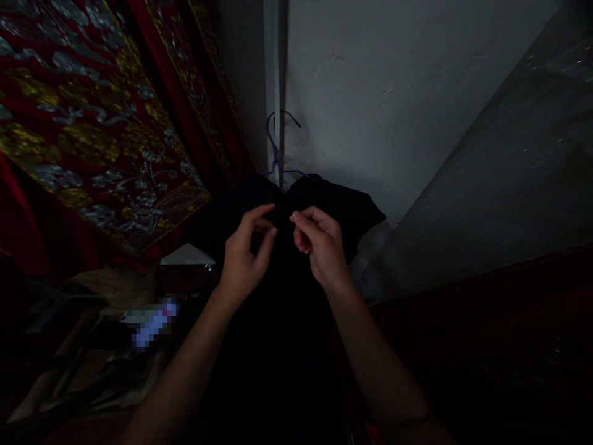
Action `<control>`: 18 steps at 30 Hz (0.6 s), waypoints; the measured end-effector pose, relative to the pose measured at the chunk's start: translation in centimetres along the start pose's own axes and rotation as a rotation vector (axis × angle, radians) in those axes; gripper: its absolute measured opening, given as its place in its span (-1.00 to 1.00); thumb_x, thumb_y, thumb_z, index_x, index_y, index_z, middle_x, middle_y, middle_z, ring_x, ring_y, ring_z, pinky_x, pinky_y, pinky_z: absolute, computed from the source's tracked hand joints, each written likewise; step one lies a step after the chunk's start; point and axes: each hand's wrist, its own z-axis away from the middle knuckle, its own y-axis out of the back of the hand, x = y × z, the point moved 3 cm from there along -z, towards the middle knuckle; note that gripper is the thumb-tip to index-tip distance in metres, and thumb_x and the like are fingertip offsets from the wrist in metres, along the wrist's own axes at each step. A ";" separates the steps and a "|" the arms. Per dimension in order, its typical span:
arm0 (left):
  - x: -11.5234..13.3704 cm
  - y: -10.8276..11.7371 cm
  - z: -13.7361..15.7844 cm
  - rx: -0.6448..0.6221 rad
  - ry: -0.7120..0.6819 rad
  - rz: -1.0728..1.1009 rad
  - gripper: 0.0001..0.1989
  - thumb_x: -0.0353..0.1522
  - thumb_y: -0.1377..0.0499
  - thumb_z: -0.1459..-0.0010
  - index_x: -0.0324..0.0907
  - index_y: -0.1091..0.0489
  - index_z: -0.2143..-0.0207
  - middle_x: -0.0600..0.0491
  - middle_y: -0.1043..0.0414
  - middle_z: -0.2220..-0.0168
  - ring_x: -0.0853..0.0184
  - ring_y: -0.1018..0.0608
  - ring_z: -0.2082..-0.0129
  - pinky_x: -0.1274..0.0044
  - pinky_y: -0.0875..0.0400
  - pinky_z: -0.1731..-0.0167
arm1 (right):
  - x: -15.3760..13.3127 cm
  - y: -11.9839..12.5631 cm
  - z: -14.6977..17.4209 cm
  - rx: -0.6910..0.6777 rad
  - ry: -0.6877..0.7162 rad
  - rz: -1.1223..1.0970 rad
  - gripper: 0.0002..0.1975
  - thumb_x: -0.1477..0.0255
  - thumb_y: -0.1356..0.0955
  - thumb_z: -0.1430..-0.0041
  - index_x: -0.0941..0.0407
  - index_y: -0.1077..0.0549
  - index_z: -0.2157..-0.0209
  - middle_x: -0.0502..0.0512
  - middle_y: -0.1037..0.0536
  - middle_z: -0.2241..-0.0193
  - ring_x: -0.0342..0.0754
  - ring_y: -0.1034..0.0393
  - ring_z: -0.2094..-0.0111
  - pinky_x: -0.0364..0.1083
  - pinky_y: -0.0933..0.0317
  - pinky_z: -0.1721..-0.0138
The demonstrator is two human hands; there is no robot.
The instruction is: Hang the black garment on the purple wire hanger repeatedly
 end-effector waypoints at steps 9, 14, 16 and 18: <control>2.8 0.0 -3.6 0.087 -0.195 -0.232 -0.89 -0.41 -0.12 -0.35 -0.21 -0.42 0.26 0.07 -0.46 0.32 0.37 -0.51 0.30 0.55 -0.36 0.26 | 2.0 0.3 -1.3 -0.015 0.161 0.232 -0.71 0.20 -0.43 -0.13 0.08 -0.34 0.46 -0.14 -0.28 0.66 -0.24 -0.09 0.63 -0.20 0.06 0.59; -0.5 5.7 -4.1 0.527 -0.003 -0.067 -0.85 -0.34 -0.11 -0.37 -0.22 -0.40 0.25 0.10 -0.38 0.34 0.40 -0.44 0.31 0.55 -0.32 0.22 | 6.7 2.1 -0.4 -0.042 0.011 0.343 -0.69 0.18 -0.41 -0.11 0.07 -0.31 0.51 -0.14 -0.19 0.67 -0.21 -0.03 0.63 -0.17 0.13 0.58; -4.0 8.5 -3.2 0.661 0.201 0.190 -0.84 -0.35 -0.10 -0.36 -0.19 -0.34 0.33 0.15 -0.29 0.42 0.44 -0.38 0.41 0.57 -0.33 0.29 | 7.7 2.7 1.1 -0.063 -0.031 0.339 -0.69 0.17 -0.40 -0.12 0.07 -0.31 0.50 -0.15 -0.18 0.68 -0.20 -0.04 0.62 -0.17 0.12 0.57; -7.9 10.1 -1.2 0.660 0.471 0.502 -0.78 -0.35 -0.02 -0.38 -0.15 -0.25 0.39 0.18 -0.26 0.49 0.45 -0.37 0.46 0.57 -0.35 0.32 | 8.1 2.9 2.6 -0.097 -0.054 0.308 -0.68 0.16 -0.40 -0.12 0.07 -0.30 0.50 -0.14 -0.20 0.66 -0.20 -0.06 0.61 -0.17 0.08 0.56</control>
